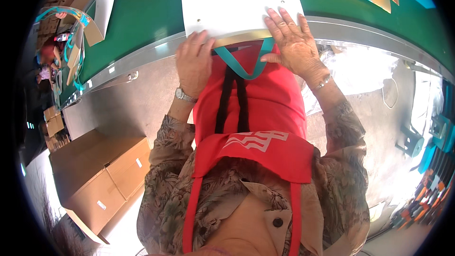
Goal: The person assembles decorative paper bags on a conveyor belt by folding the top edge over a cardboard reinforcement strip and securing the handles through pre-punched holes.
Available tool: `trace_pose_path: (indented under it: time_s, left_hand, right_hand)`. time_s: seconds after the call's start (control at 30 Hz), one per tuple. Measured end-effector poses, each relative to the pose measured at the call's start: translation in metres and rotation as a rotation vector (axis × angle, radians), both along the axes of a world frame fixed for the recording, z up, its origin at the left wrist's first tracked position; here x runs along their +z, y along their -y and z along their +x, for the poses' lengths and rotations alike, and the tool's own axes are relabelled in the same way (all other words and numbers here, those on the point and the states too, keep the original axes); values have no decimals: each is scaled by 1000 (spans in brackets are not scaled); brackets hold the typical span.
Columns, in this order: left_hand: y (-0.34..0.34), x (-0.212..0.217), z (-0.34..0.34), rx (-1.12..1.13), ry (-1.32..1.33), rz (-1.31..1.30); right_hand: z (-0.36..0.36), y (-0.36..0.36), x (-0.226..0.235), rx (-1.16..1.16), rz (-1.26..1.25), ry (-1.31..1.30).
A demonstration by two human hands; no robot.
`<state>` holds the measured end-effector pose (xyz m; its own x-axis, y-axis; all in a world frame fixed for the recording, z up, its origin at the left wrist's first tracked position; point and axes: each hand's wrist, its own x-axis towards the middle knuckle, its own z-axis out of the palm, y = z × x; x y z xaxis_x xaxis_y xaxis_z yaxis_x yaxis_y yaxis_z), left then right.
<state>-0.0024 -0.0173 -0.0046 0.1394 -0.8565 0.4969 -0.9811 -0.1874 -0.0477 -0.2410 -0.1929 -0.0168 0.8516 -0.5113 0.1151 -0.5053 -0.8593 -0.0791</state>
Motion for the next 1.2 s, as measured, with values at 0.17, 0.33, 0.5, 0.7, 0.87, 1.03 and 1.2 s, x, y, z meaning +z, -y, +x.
trace_pose_path:
  time_s: [0.17, 0.33, 0.5, 0.7, 0.87, 1.03, 1.2]
  left_hand:
    - [4, -16, 11, -270, -102, 97]
    - [3, -20, 23, -350, -19, 51]
    - [1, -20, 31, -369, 25, 55]
    - [-10, -26, 47, -291, -78, -132]
    - [-12, -13, 46, -321, -220, -159]
    - [-29, 19, 47, -289, -622, -192]
    - [-4, 28, 69, -128, -1038, -233]
  right_hand:
    - [0, -4, 1, -6, -53, -12]
    - [36, -46, 4, 168, -155, 205]
    - [52, -60, -2, 280, -65, 134]
    - [-33, -3, 7, -69, -111, -71]
    - [-55, 17, 9, 49, -222, 60]
    - [-58, 12, 39, 72, -6, 362]
    - [-37, 39, 66, -84, 737, 495]
